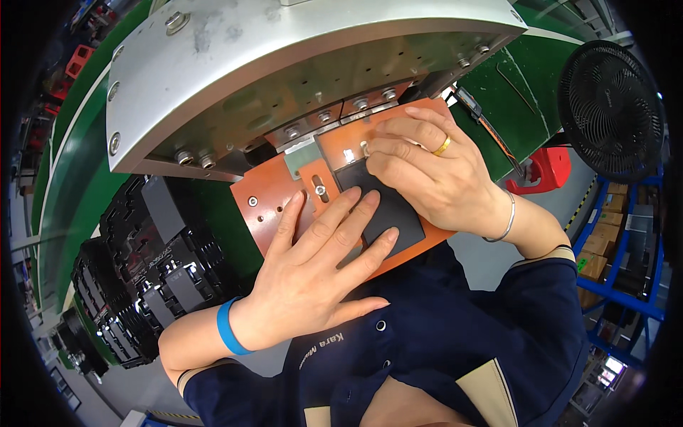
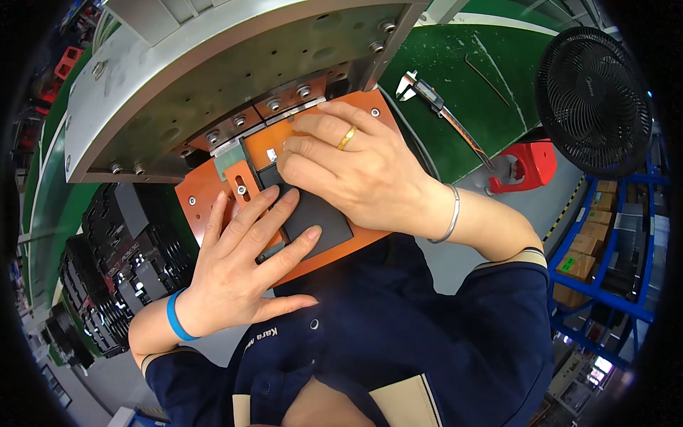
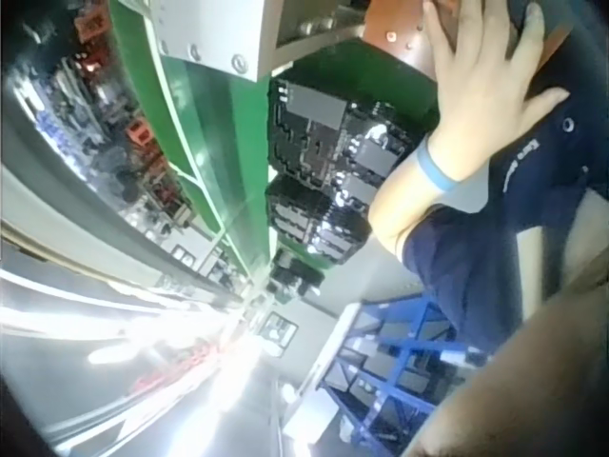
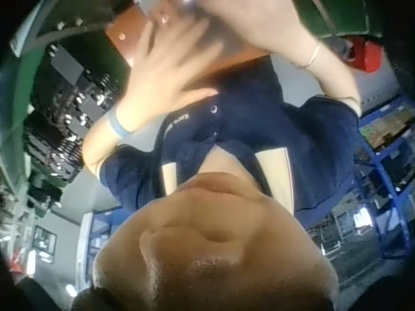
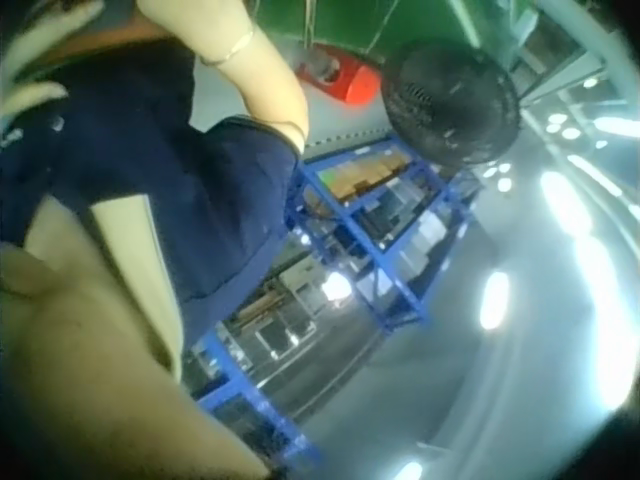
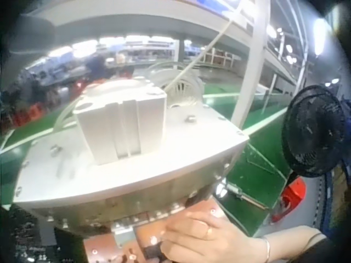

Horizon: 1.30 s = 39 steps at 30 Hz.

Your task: The person places small black rectangular components into an orange jig on a green workbench. They use a handheld caliper to measure the components and then place them into a black plastic tray. The process is repeated for multiple units.

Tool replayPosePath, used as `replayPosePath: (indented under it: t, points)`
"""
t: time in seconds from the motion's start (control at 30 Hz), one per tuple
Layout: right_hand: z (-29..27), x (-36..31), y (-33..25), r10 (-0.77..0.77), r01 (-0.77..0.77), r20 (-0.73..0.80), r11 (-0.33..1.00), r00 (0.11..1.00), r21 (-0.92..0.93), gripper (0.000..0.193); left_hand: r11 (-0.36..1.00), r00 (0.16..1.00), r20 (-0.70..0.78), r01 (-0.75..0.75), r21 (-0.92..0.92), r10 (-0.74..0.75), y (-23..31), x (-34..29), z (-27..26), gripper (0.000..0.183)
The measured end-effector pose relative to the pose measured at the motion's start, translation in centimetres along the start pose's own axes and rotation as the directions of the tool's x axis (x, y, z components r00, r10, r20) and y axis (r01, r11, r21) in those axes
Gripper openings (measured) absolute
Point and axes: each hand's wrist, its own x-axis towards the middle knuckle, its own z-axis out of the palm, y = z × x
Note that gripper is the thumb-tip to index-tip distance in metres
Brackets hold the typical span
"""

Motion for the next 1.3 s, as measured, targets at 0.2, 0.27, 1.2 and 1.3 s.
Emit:
replayPosePath:
  t: [0.2,0.27,1.2,1.3]
  points:
    - [0.6,-0.3,0.4,0.087,-0.086,0.016,0.996,0.996,-0.020,0.030,1.000,1.000,0.001,0.010,0.007,-0.010,0.1,0.0,-0.1,0.071]
    - [0.4,-0.6,0.1,0.113,-0.113,0.000,0.993,0.994,0.020,0.033,1.000,1.000,0.000,0.015,0.008,-0.015,0.1,0.0,-0.1,0.072]
    - [-1.8,-3.0,-1.3,0.129,-0.150,0.088,0.938,0.988,0.312,0.036,0.999,0.998,0.033,0.047,0.003,-0.047,-1.2,0.4,-1.1,0.081]
    - [-1.5,-2.6,-0.8,0.115,-0.133,0.079,0.946,0.990,0.295,0.035,0.998,0.998,0.026,0.053,0.025,-0.054,-1.7,0.8,-1.3,0.081]
